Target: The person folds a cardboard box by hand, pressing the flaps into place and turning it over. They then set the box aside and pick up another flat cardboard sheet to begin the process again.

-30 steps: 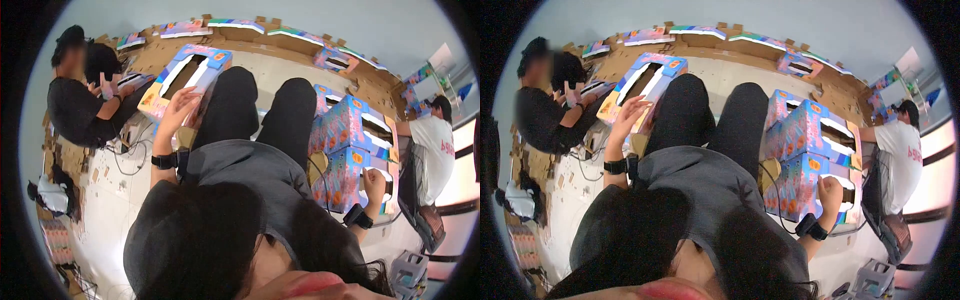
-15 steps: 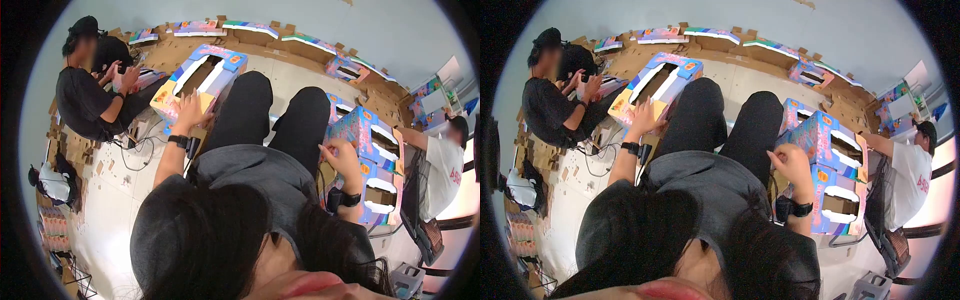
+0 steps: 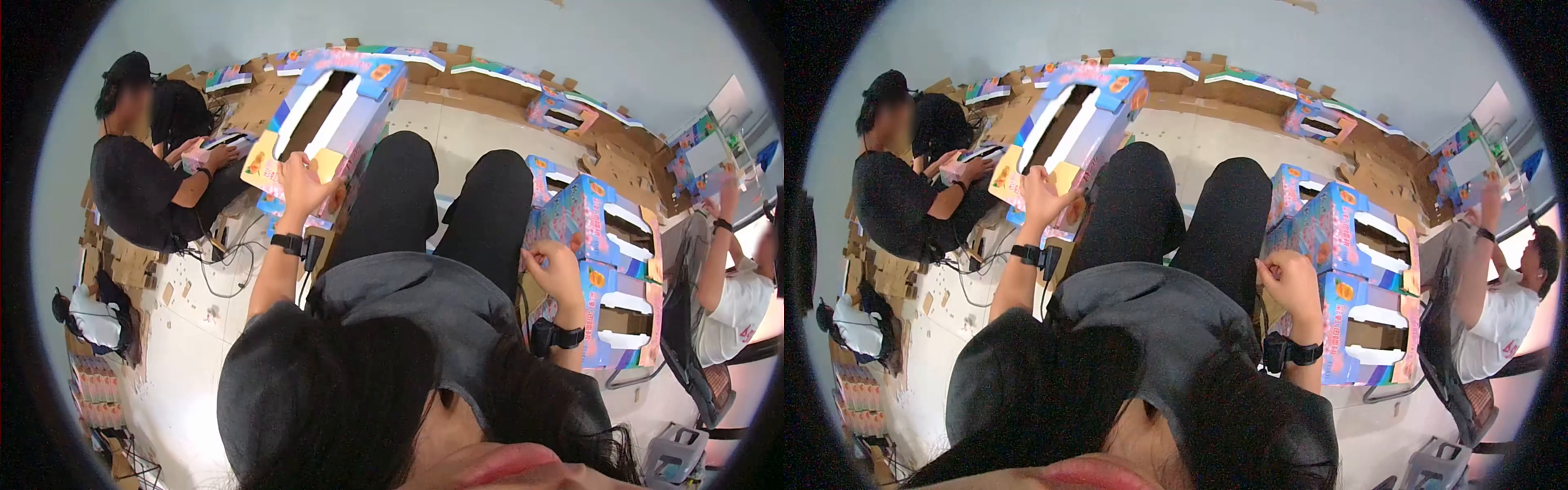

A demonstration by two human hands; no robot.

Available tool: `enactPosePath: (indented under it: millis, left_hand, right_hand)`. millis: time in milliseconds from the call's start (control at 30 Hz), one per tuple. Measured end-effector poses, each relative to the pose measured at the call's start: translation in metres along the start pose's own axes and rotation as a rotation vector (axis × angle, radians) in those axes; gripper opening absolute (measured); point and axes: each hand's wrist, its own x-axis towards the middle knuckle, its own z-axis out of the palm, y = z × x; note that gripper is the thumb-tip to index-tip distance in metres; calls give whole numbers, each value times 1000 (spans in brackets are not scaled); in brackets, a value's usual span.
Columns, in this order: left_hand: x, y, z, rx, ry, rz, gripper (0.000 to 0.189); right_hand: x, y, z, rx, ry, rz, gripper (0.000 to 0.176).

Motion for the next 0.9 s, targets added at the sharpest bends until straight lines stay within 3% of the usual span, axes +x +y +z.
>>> enactPosePath:
  millis: [133,267,567,667,767,900]
  left_hand:
    - [15,40,-32,-26,203,378,72]
    - [22,94,-74,-57,276,605,64]
    - [-10,169,-95,-146,96,855,54]
    - [-9,174,-85,-150,23,927,51]
    - [-10,165,-71,-99,-58,1011,49]
    - [-6,158,-64,-112,-121,997,47]
  right_hand:
    - [3,-19,-9,-59,110,-65,20]
    - [13,-34,-15,-90,290,-254,17]
    - [3,-74,-45,-211,831,-536,8]
    - [0,-83,-55,-279,858,-527,3]
    - [22,-75,-51,-224,788,-515,13]
    - [67,-56,-23,-303,570,-499,40]
